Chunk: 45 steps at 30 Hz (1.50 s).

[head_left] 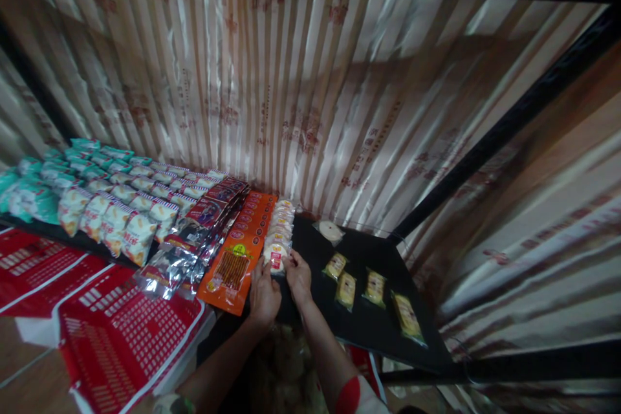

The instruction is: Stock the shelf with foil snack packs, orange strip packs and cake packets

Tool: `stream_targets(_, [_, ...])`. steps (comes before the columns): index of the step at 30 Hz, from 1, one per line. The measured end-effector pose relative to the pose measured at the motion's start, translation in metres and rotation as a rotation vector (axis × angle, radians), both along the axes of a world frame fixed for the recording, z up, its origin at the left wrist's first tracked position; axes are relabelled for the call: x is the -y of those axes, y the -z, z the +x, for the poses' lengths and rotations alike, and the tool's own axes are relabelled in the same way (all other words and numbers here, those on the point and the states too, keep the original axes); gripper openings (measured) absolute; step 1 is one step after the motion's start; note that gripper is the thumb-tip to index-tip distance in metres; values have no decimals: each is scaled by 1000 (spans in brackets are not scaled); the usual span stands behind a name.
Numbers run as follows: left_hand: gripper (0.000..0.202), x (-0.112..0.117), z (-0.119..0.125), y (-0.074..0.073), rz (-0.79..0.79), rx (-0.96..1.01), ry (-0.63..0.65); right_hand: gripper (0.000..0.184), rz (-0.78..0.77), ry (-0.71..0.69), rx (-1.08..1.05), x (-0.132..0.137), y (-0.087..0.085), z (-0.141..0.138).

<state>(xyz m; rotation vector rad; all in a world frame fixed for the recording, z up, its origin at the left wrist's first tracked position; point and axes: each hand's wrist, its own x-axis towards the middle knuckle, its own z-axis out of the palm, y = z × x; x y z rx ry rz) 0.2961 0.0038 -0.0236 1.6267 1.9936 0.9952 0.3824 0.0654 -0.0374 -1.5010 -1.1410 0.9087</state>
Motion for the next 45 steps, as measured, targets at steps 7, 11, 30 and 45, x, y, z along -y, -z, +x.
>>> stream_targets(7, [50,-4,-1,0,-29,-21,16,39,-15,48,130,-3,-1,-1])
stream_targets(11, [49,-5,-1,2,-27,-37,18,35,10,66,235,-3,-2,-3])
stream_targets(30, [48,20,-1,-4,61,-78,86,44,50,121,222,24,0,-5])
stream_targets(45, [32,99,20,20,136,-11,291,29,209,-12,273,131,9,12])
